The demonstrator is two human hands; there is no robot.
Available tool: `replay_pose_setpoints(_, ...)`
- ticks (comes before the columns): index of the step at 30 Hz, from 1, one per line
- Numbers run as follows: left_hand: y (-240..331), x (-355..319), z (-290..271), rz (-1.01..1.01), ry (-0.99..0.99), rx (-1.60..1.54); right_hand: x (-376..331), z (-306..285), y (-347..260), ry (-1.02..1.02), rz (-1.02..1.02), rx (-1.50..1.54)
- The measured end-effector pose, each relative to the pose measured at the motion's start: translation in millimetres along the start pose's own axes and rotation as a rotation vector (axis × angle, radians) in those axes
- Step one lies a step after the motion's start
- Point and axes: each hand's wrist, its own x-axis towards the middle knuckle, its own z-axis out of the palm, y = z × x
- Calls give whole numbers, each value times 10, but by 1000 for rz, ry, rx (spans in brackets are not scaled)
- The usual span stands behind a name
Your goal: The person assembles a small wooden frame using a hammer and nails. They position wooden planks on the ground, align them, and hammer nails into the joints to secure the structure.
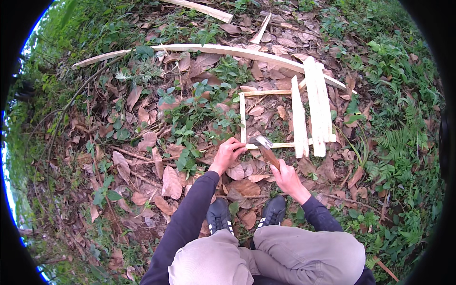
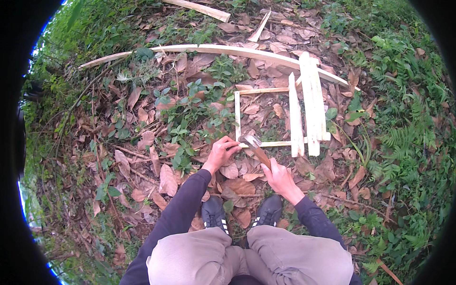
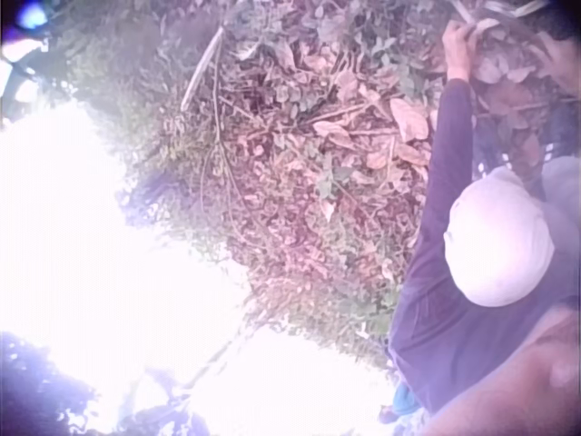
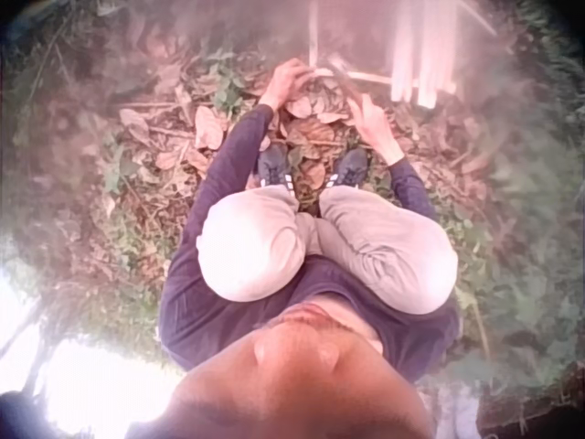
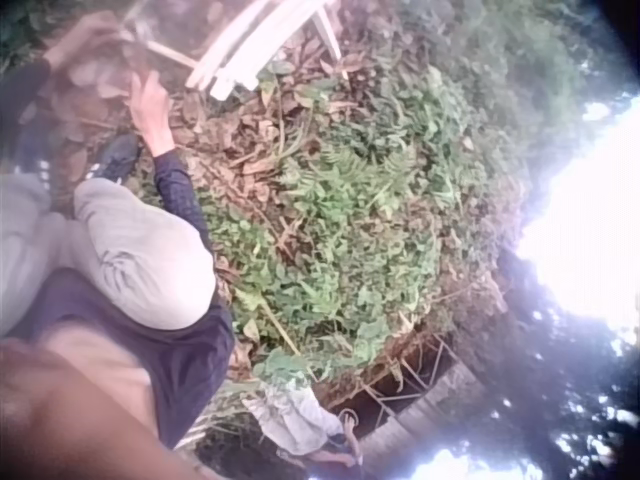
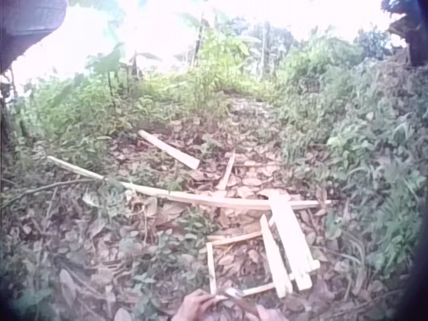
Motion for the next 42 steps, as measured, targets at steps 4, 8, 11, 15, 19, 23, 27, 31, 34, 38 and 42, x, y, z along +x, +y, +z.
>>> replay_pose_setpoints(4, -27, -19, -9, -29, -16, 7, 64, 42, 13, -86, 28, -79)
replay_pose_setpoints(8, -47, -1, -7, -29, -14, -7, 81, 53, 23, 20, -55, -41)
replay_pose_setpoints(11, -2, -12, 9, -39, -25, 1, 47, 53, 42, 74, -82, -16)
replay_pose_setpoints(15, -6, -17, -32, -4, -40, 15, 43, 29, 53, -7, -25, -35)
replay_pose_setpoints(19, 15, 31, -40, 44, -61, 21, 4, 52, 75, -6, 31, -15)
replay_pose_setpoints(23, 1, 23, -64, 42, -63, 36, 10, 77, 88, -17, -2, -52)
replay_pose_setpoints(27, 5, 30, -71, 22, -81, 32, 19, 68, 37, 13, -45, -46)
replay_pose_setpoints(31, 27, 40, -68, 22, -77, 21, 31, 34, -22, 14, -52, -42)
replay_pose_setpoints(34, 13, 28, -72, 15, -74, 29, 107, 23, 14, -117, 24, -128)
replay_pose_setpoints(38, 40, 38, -31, 25, -53, -2, 112, -2, -1, -19, -53, -80)
replay_pose_setpoints(42, -41, 1, -67, 3, -103, 53, 113, 33, -19, -44, -79, -124)
